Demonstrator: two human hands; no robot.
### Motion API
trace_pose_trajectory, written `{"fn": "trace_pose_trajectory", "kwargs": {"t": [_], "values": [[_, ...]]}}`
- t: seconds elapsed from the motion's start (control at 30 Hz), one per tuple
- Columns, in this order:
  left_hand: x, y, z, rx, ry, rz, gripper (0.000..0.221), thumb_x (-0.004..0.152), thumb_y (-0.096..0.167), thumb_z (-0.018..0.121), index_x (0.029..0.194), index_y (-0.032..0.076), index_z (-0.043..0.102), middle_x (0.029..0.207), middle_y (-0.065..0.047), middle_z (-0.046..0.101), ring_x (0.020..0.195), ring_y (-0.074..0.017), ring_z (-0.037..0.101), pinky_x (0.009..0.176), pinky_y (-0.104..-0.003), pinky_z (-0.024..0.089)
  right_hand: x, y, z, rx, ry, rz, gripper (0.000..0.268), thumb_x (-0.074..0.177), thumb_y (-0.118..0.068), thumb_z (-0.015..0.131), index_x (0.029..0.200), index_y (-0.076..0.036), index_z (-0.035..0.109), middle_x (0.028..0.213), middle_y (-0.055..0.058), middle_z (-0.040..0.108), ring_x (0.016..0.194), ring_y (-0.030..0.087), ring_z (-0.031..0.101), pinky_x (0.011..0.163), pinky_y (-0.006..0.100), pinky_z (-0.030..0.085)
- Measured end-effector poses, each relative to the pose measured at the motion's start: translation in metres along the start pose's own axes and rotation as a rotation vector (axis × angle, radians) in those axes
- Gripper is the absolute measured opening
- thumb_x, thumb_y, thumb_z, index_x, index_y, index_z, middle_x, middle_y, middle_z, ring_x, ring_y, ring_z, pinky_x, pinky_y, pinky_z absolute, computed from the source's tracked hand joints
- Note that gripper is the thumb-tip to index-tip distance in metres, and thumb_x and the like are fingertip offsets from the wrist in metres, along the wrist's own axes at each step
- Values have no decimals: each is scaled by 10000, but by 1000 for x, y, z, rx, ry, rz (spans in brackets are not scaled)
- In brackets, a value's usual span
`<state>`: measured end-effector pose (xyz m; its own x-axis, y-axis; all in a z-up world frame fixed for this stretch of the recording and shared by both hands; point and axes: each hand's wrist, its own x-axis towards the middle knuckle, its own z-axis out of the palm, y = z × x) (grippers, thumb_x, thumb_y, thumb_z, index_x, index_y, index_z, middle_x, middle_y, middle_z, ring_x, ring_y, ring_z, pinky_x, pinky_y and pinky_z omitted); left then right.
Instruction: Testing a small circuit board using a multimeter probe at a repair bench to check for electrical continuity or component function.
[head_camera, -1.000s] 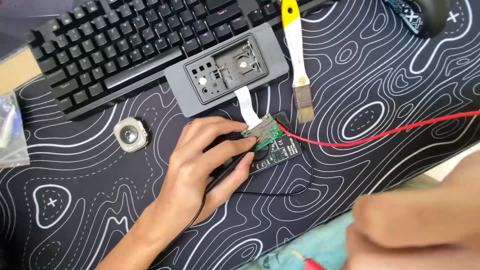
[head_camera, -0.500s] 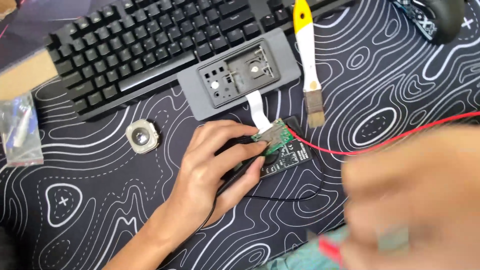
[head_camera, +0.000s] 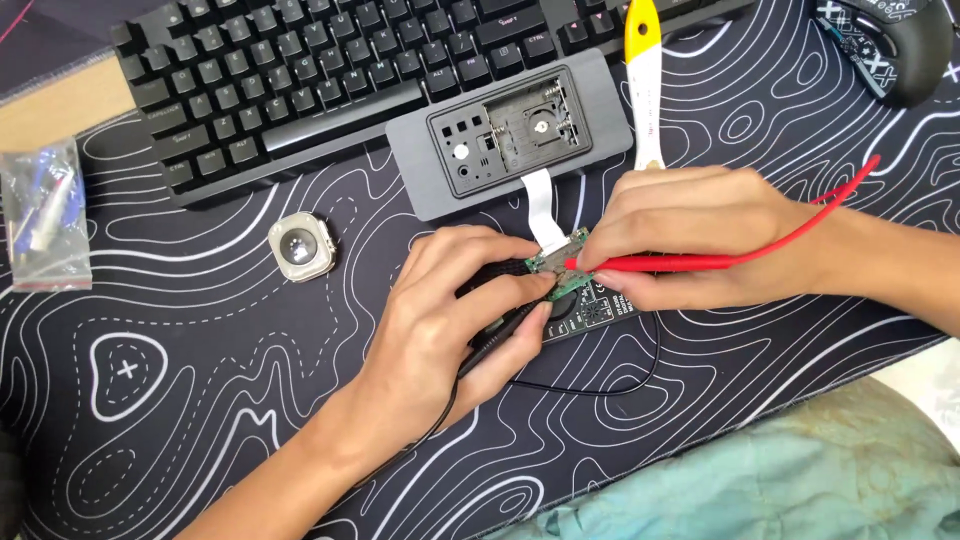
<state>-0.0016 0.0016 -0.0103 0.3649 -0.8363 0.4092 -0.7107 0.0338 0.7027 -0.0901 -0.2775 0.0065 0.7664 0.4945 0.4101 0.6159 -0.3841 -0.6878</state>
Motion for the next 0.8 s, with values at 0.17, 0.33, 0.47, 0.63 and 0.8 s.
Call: {"fn": "trace_pose_trajectory", "kwargs": {"t": [0.17, 0.33, 0.47, 0.63, 0.8], "values": [[0, 0, -2, -35, 1, 13, 154, 1112, 107, 774, 1225, 2, 774, 1342, -176, 732, 1246, -400, 684, 1094, -527, 541, 1, -1, 4, -66, 10, -22, 171, 1059, -19, 735, 1192, 87, 738, 1034, 163, 781, 820, 289, 708, 799, 376, 599], [-2, -3, 3, -28, 19, 9, 176, 1105, 129, 779, 1241, 18, 789, 1341, -163, 740, 1248, -390, 688, 1089, -520, 547, -7, 3, 7, -54, 24, -17, 203, 1056, -18, 748, 1232, 80, 729, 1067, 151, 793, 839, 268, 716, 811, 356, 609], [-4, -6, 6, -29, 38, 20, 174, 1108, 142, 768, 1227, 17, 792, 1332, -169, 740, 1234, -391, 686, 1085, -521, 548, -11, 6, 6, -43, 50, 20, 188, 1054, -41, 738, 1208, 67, 734, 1020, 127, 777, 793, 245, 713, 786, 342, 617], [-3, -5, 7, -47, 46, 16, 169, 1100, 130, 771, 1233, 26, 784, 1327, -169, 736, 1221, -386, 688, 1089, -518, 547, -13, 7, 11, -47, 79, 20, 168, 1046, -21, 747, 1187, 70, 736, 1013, 137, 765, 781, 263, 703, 775, 357, 604], [-3, -6, 9, -53, 48, -21, 145, 1092, 146, 764, 1201, 53, 792, 1303, -148, 734, 1193, -368, 699, 1066, -492, 529, -18, 12, 14, -37, 106, 37, 161, 1050, -21, 748, 1189, 58, 739, 1039, 142, 777, 801, 274, 698, 803, 378, 582]]}}
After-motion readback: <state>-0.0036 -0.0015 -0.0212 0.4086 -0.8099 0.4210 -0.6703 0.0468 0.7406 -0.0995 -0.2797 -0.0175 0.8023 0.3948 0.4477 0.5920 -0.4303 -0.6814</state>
